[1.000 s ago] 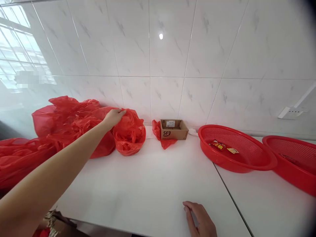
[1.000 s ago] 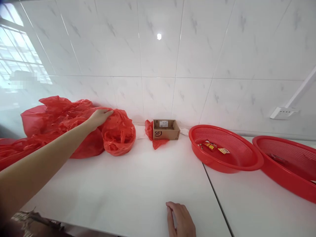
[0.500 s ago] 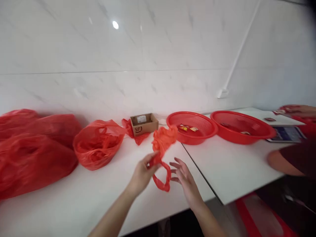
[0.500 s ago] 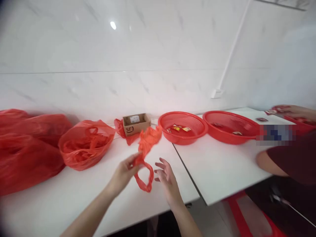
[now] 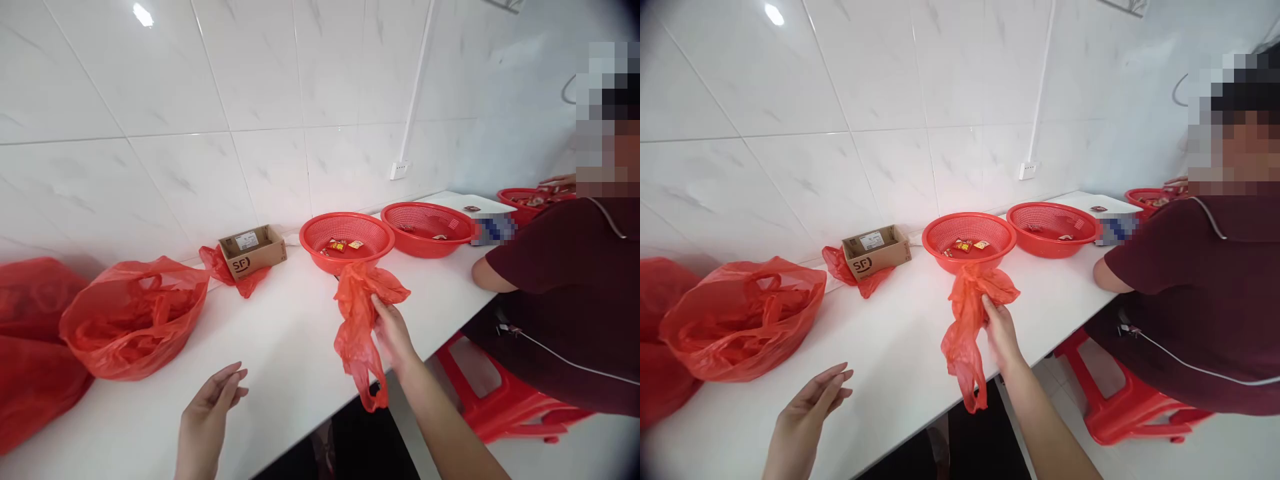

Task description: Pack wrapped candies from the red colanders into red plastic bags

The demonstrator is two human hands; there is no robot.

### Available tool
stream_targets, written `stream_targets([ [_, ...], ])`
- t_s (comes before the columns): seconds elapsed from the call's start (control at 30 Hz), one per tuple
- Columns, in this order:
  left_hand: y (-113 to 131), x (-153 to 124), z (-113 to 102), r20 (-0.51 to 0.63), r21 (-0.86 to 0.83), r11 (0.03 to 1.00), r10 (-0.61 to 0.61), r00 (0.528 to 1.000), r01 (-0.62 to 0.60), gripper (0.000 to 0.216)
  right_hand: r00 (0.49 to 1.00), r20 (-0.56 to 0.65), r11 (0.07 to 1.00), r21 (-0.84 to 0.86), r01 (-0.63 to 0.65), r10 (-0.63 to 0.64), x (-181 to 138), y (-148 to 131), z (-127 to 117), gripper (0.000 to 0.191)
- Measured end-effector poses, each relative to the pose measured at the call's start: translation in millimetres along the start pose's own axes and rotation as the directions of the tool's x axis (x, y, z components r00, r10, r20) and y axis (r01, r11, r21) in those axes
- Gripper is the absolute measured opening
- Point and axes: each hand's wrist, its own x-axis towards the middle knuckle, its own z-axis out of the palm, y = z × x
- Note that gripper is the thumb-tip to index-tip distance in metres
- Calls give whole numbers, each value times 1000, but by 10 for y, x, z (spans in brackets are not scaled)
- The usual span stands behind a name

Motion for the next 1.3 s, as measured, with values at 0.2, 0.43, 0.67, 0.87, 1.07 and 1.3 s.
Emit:
stream_targets([
  [0.2, 219, -334, 663, 334, -63, 984, 176, 926, -164, 74, 944, 299, 962, -267, -60, 142, -432, 369, 348, 38],
  [0.43, 93, -83, 485, 342, -74, 995, 87, 936, -66, 31, 958, 210, 976, -140, -169, 196, -293, 239, 63, 27],
  [0.67, -53, 112, -70, 60, -139, 990, -29, 998, 37, 38, 989, 31, 984, -110, -141, 145, -92, 38, -245, 17],
  [0.87, 217, -343, 351, -102, 220, 869, 472, 876, -443, 22, 989, 135, 974, -223, -30, 61, -162, 149, 144, 13],
  [1.07, 199, -396, 865, 252, 287, 813, 447, 858, -507, 47, 856, 453, 956, -259, -138, 247, -407, 136, 583, 18],
  [1.3, 366, -73, 301, 440, -17, 972, 219, 871, -236, 18, 750, 439, 862, -360, -358, 495, -167, -140, 302, 25],
])
